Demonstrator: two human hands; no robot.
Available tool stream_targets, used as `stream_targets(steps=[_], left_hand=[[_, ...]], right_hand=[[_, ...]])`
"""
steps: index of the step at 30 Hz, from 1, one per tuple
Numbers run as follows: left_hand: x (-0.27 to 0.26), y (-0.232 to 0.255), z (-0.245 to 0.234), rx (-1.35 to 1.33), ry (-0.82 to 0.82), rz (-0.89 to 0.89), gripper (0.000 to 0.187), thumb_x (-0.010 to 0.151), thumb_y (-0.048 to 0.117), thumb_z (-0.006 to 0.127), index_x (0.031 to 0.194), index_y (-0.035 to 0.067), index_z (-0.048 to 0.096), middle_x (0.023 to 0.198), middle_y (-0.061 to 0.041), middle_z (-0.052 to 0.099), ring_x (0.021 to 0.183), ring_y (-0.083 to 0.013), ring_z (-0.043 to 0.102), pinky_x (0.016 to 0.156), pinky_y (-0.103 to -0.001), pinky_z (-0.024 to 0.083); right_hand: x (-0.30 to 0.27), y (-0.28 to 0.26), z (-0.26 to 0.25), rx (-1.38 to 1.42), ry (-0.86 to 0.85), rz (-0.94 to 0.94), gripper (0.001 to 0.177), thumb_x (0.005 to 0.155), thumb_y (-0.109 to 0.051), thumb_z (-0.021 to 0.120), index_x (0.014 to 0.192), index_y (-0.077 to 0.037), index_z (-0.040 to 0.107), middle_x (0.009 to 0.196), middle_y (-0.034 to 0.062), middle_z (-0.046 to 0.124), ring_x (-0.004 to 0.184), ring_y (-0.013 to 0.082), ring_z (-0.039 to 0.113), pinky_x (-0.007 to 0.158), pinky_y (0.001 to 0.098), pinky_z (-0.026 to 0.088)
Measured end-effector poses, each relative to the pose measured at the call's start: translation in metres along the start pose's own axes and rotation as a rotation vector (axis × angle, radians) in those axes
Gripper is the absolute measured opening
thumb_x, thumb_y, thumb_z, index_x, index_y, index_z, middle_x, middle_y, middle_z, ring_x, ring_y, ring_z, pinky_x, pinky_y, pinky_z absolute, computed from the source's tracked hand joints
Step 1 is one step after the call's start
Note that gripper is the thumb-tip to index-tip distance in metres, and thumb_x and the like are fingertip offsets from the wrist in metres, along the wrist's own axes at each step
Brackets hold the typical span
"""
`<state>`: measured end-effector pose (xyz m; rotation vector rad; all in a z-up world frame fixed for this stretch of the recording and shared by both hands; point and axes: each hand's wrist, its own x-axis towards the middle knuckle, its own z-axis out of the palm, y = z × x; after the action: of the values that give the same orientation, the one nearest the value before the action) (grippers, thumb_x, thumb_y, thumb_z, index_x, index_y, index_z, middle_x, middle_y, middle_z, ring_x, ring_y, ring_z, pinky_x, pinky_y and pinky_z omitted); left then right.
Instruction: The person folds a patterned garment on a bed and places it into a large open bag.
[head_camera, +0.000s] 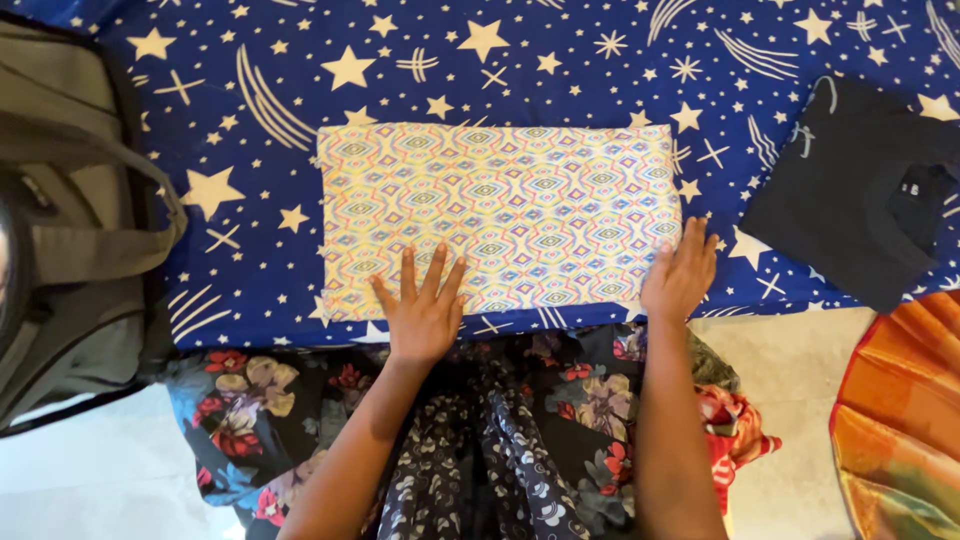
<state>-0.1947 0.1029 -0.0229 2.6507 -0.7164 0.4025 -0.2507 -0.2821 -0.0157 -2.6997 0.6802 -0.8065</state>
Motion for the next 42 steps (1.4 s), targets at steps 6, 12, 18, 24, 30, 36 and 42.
stream_targets(steps=[6,12,18,24,30,36,42], left_hand=[[0.001,0.002,-0.002,-0.004,-0.059,-0.034,0.059,0.098,0.035,0.059,0.155,0.030,0.048,0.167,-0.002,0.034,0.155,-0.0415,0.022,0.110,-0.083,0.007],[0.003,0.004,-0.005,-0.004,-0.054,-0.037,0.058,0.097,0.037,0.059,0.154,0.029,0.049,0.166,-0.002,0.035,0.154,-0.0411,0.022,0.109,-0.083,0.011],[-0.002,-0.012,-0.010,-0.010,-0.091,-0.019,0.051,0.098,0.039,0.059,0.147,0.026,0.054,0.165,0.001,0.039,0.156,-0.0319,0.028,0.115,-0.075,0.016],[-0.007,-0.047,-0.027,-0.209,-0.053,0.079,0.056,0.098,0.044,0.058,0.151,0.025,0.052,0.164,-0.005,0.038,0.152,-0.0327,0.031,0.120,-0.060,0.023],[-0.006,-0.055,-0.037,-0.140,-0.045,-0.035,0.054,0.101,0.042,0.056,0.153,0.028,0.050,0.164,-0.004,0.040,0.152,-0.0330,0.034,0.121,-0.055,0.027],[-0.002,-0.058,-0.044,-0.136,0.035,-0.085,0.055,0.101,0.042,0.057,0.154,0.026,0.051,0.163,-0.007,0.041,0.150,-0.0408,0.033,0.121,-0.056,0.029],[0.002,-0.060,-0.046,-0.129,0.051,-0.100,0.059,0.098,0.045,0.060,0.152,0.025,0.051,0.161,-0.010,0.042,0.149,-0.0454,0.032,0.118,-0.059,0.029]], right_hand=[[-0.030,-0.030,0.006,-0.135,0.097,0.063,0.062,0.111,-0.043,0.035,0.154,0.001,0.048,0.161,0.0262,0.044,0.150,0.0544,0.028,0.118,0.0639,0.018],[-0.061,-0.130,0.022,0.290,-0.038,-0.378,0.066,0.110,-0.047,0.042,0.158,-0.002,0.041,0.161,0.0174,0.045,0.156,0.0436,0.031,0.125,0.0603,0.023],[-0.092,-0.231,0.034,0.267,-0.320,-0.599,0.064,0.107,-0.048,0.040,0.156,-0.008,0.047,0.163,0.0150,0.043,0.154,0.0434,0.031,0.121,0.0581,0.025],[-0.097,-0.233,0.033,0.228,-0.326,-0.603,0.062,0.107,-0.046,0.042,0.154,-0.007,0.048,0.164,0.0143,0.042,0.154,0.0418,0.031,0.122,0.0568,0.023],[-0.103,-0.228,0.037,0.157,-0.320,-0.607,0.059,0.108,-0.046,0.041,0.152,-0.008,0.051,0.162,0.0138,0.043,0.153,0.0414,0.033,0.123,0.0562,0.022],[-0.104,-0.227,0.041,0.158,-0.289,-0.624,0.058,0.110,-0.046,0.040,0.152,-0.009,0.052,0.162,0.0134,0.045,0.153,0.0408,0.034,0.123,0.0553,0.022],[-0.102,-0.229,0.037,0.160,-0.293,-0.623,0.057,0.108,-0.044,0.044,0.151,-0.009,0.053,0.161,0.0137,0.045,0.152,0.0408,0.034,0.123,0.0553,0.023]])
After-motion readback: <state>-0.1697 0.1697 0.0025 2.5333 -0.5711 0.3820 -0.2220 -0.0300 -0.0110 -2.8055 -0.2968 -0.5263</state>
